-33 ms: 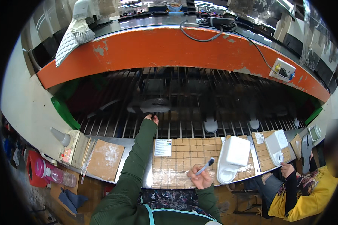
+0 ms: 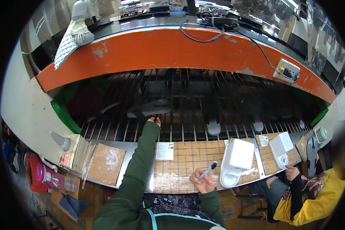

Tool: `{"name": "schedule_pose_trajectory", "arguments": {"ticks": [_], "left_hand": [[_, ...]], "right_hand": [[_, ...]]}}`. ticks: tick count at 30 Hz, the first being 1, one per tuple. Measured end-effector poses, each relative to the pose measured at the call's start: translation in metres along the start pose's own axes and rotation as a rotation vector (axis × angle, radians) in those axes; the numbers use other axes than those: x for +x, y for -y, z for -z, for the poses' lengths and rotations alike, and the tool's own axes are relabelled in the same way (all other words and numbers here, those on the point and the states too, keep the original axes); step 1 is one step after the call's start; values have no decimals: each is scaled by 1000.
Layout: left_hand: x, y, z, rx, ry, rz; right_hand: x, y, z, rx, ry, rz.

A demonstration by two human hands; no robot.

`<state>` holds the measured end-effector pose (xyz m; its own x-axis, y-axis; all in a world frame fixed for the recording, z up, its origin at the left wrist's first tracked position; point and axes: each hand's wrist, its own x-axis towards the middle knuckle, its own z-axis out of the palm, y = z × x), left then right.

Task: The person paints a gray shoe sole with a small brush, repeatedly dipping the brush into a white container and applying paint to the sole's surface. The person rotates the sole to reach different areas and continues the process throughout the clip.

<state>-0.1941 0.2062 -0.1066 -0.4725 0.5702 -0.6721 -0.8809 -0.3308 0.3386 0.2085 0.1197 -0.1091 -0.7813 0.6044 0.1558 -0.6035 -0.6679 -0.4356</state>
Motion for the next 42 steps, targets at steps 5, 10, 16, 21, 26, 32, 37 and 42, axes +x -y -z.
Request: {"name": "schedule_pose_trajectory", "arguments": {"ticks": [5, 10, 16, 21, 26, 32, 37, 42], "left_hand": [[29, 3, -26, 90, -18, -108], [48, 6, -43, 141, -8, -138], [66, 17, -44, 146, -3, -134], [36, 69, -18, 79, 25, -110], [-2, 163, -32, 416, 363, 449], [5, 209, -79, 1641, 810, -211], [40, 235, -103, 946, 161, 179], [30, 230, -100, 1679, 691, -783]], "right_hand": [[9, -2, -2, 126, 54, 46], [10, 0, -7, 85, 72, 39], [9, 0, -7, 57, 50, 40], [10, -4, -5, 103, 82, 35], [13, -2, -13, 121, 126, 81], [-24, 24, -35, -176, 57, 99], [-79, 59, -57, -513, -347, 159], [-108, 90, -67, -1034, -733, 320]]}}
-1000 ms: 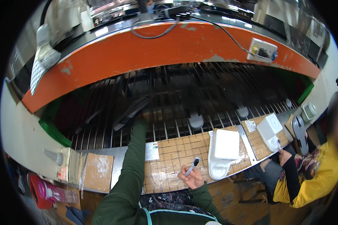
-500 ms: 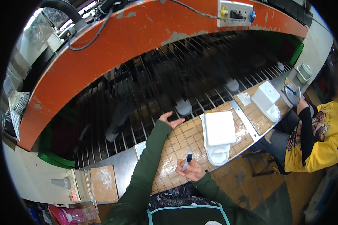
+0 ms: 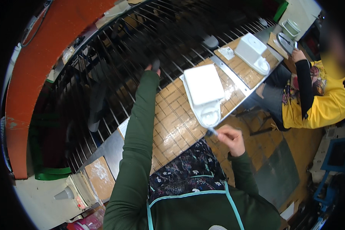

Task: The person paints a gray shoe sole with a small brush, repeatedly dipping the brush into a white container and applying paint to the sole's surface. The person rotates the sole to reach different areas and continues the process throughout the clip.

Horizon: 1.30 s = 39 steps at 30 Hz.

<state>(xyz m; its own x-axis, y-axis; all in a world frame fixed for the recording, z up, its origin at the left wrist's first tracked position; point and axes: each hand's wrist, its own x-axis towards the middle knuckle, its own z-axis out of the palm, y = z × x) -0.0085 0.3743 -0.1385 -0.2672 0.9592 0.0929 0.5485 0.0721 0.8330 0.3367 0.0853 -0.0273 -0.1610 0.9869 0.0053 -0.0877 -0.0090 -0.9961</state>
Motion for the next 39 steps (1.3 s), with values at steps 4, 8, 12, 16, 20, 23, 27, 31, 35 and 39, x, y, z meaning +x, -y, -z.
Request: {"name": "schedule_pose_trajectory", "arguments": {"ticks": [4, 8, 12, 16, 20, 23, 27, 31, 35, 39], "left_hand": [[2, -52, 39, -1548, -341, 720], [-97, -72, 101, -1028, -355, 354], [-247, -88, 137, -145, -513, -306], [-352, -114, 155, 455, -283, -510], [-385, -106, 149, 417, 81, -508], [-371, -87, 138, 355, 153, -491], [-336, -80, 109, 556, 165, -412], [-320, -92, 93, 673, 100, -317], [-325, -95, 103, -115, 93, -227], [-347, -93, 92, -917, 2, -113]], "right_hand": [[0, 8, 11, -556, -363, 31], [9, 7, 7, -1151, -460, 418], [19, 6, 5, -1329, -429, 538], [25, 9, 4, -1418, -390, 613], [25, 13, 4, -1549, -336, 670], [25, 14, 10, -1464, -250, 557], [33, 7, 26, -999, -192, 240], [35, -3, 46, -383, 16, -268], [27, -4, 52, 82, 136, -527], [16, -3, 15, 37, 16, -265]]}}
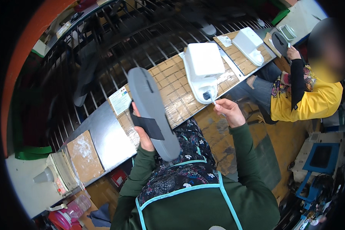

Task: The person paints a gray shoe sole with a small brush, repeatedly dipping the brush into a white container and applying paint to the sole's surface. The person rotates the sole to reach different areas and continues the process throughout the clip.

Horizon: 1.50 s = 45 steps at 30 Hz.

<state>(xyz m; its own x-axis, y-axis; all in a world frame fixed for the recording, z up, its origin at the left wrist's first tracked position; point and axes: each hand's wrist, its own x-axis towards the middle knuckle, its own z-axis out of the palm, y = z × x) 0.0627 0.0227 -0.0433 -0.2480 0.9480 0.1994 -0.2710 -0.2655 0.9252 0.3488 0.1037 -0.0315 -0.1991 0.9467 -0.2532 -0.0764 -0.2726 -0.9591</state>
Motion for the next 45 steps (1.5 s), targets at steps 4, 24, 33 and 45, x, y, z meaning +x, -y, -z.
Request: {"name": "schedule_pose_trajectory", "arguments": {"ticks": [4, 24, 33, 45], "left_hand": [[-11, 5, -16, -258, -19, 84], [-45, 18, 8, -7, 144, 13], [-24, -6, 14, 207, 270, -378], [-15, -14, 28, 293, 342, -441]], "right_hand": [[-8, 14, -55, -682, -397, 725], [-8, 50, -166, -152, -28, 668], [12, 66, -158, -63, 56, 547], [34, 86, -134, -318, -8, 837]]}}
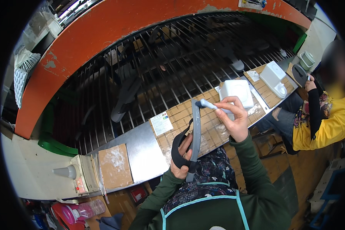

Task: The person paints a gray shoe sole with a small brush, repeatedly dipping the brush into a white container and applying paint to the sole's surface. The person rotates the sole to reach different areas and continues the process throughout the clip.

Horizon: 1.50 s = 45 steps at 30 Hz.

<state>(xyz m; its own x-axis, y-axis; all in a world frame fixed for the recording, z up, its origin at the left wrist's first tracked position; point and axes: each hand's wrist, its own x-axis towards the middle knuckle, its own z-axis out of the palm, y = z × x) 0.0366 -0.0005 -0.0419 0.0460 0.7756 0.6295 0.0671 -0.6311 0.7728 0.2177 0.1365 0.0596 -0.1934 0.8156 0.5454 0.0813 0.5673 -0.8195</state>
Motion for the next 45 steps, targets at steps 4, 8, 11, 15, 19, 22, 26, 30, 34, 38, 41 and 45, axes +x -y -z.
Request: {"name": "schedule_pose_trajectory", "arguments": {"ticks": [4, 8, 11, 15, 19, 22, 26, 30, 34, 38, 41, 45], "left_hand": [[1, -10, 2, -52, -12, 121], [7, -13, 8, 35, 57, 16], [10, -14, 12, 115, 89, 5], [9, -16, 14, 101, 86, 46], [6, -17, 14, 79, 72, 115], [6, -19, 13, -8, 9, 140], [6, -28, 18, -32, 1, 300], [4, -34, 22, -48, -30, 425], [0, -31, 25, -89, -45, 513], [-3, -27, 24, -174, -62, 523], [-2, -27, 23, -222, -63, 531], [1, -29, 23, -204, -53, 505]], "right_hand": [[4, 1, 10, -15, 82, 37], [4, 1, 17, -26, 135, 59], [3, 1, 19, -51, 154, 82], [0, 0, 18, -84, 144, 120], [-3, -2, 16, -89, 137, 119], [-5, -2, 14, -122, 151, 105], [-5, -3, 14, -197, 237, 165], [-4, -5, 12, -217, 263, 186], [-2, -6, 13, -233, 329, 229], [-2, -6, 7, -110, 305, 121], [-5, -6, -2, -109, 110, 19], [-3, -4, -1, -280, 82, 142]]}}
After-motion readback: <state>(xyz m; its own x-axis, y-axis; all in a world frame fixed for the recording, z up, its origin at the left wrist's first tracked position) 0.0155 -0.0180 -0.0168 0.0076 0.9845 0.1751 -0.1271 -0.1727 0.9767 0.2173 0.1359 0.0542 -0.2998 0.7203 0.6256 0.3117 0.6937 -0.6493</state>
